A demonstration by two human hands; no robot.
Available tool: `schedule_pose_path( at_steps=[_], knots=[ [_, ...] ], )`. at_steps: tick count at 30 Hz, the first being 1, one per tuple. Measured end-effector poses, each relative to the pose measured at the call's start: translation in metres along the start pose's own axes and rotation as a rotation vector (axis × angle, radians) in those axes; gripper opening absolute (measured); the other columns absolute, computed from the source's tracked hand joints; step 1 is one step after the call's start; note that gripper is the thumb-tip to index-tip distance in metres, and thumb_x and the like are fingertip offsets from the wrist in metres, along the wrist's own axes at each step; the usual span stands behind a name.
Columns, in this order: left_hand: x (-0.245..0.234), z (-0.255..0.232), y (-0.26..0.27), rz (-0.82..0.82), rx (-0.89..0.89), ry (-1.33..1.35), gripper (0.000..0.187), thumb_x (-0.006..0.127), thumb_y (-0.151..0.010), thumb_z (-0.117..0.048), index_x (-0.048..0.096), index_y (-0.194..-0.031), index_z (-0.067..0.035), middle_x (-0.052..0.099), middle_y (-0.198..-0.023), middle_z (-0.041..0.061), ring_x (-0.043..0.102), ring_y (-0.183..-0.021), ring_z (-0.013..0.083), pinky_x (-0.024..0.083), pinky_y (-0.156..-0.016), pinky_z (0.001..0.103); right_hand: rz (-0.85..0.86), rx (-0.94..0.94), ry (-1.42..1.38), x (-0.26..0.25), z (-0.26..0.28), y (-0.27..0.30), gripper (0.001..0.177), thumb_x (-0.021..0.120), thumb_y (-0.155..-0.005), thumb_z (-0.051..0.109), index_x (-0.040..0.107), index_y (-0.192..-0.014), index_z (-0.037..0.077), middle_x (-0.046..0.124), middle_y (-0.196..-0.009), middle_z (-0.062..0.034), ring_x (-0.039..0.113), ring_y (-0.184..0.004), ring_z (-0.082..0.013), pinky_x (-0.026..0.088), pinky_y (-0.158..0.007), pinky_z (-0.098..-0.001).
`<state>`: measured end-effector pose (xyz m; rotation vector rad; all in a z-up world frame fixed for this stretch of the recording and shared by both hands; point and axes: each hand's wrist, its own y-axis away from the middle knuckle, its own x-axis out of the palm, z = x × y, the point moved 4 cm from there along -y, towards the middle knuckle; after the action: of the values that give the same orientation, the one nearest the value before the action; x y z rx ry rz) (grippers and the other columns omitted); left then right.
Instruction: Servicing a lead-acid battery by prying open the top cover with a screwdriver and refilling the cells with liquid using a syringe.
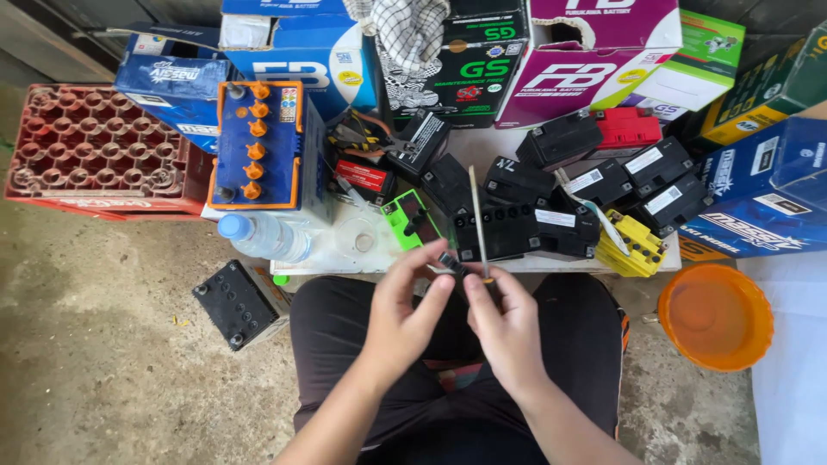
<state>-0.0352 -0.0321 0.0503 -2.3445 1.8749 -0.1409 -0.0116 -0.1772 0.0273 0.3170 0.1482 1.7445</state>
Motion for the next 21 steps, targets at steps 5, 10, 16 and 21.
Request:
schedule_pose_path(
  at_steps=[5,10,16,21],
  knots=[
    [-0.005,0.026,0.012,-0.126,-0.183,0.194,0.032,0.064,-0.097,-0.002,0.065,-0.128,0.002,0.066,-0.105,0.008,0.061,-0.092,0.0130,0.051,-0.088,0.025,0.031,-0.009,0.095,0.013,-0.014,0.005,0.027,0.063,-0.097,0.010,0.072,-0.120,-0.001,0.057,-0.067,-0.0010,0.043,-0.053,-0.0062,0.033,-0.046,-0.0196],
    [-0.026,0.028,-0.019,-0.162,-0.126,-0.011,0.027,0.062,-0.098,-0.006,0.068,-0.123,0.001,0.066,-0.099,0.004,0.058,-0.081,0.0098,0.049,-0.074,0.021,0.022,-0.053,0.188,0.011,-0.009,0.007,0.027,0.063,-0.098,0.014,0.074,-0.120,0.003,0.055,-0.068,0.0019,0.043,-0.055,-0.0060,0.035,-0.049,-0.0201],
    [-0.044,0.047,-0.072,-0.204,0.124,-0.647,0.029,0.070,-0.090,-0.004,0.071,-0.118,0.003,0.072,-0.108,0.013,0.069,-0.080,0.0223,0.057,-0.071,0.031,-0.018,-0.161,0.347,-0.005,-0.005,0.014,0.035,0.061,-0.098,0.013,0.068,-0.131,0.004,0.057,-0.071,0.0014,0.041,-0.056,-0.0061,0.035,-0.050,-0.0202],
    [-0.038,0.081,-0.092,-0.115,0.042,-0.807,0.025,0.074,-0.082,-0.009,0.076,-0.106,-0.001,0.077,-0.096,0.013,0.072,-0.080,0.0295,0.056,-0.072,0.037,0.022,-0.273,0.257,-0.034,-0.009,0.010,0.044,0.035,-0.103,0.003,0.051,-0.143,-0.005,0.057,-0.084,-0.0055,0.047,-0.067,-0.0113,0.043,-0.060,-0.0229]
  ],
)
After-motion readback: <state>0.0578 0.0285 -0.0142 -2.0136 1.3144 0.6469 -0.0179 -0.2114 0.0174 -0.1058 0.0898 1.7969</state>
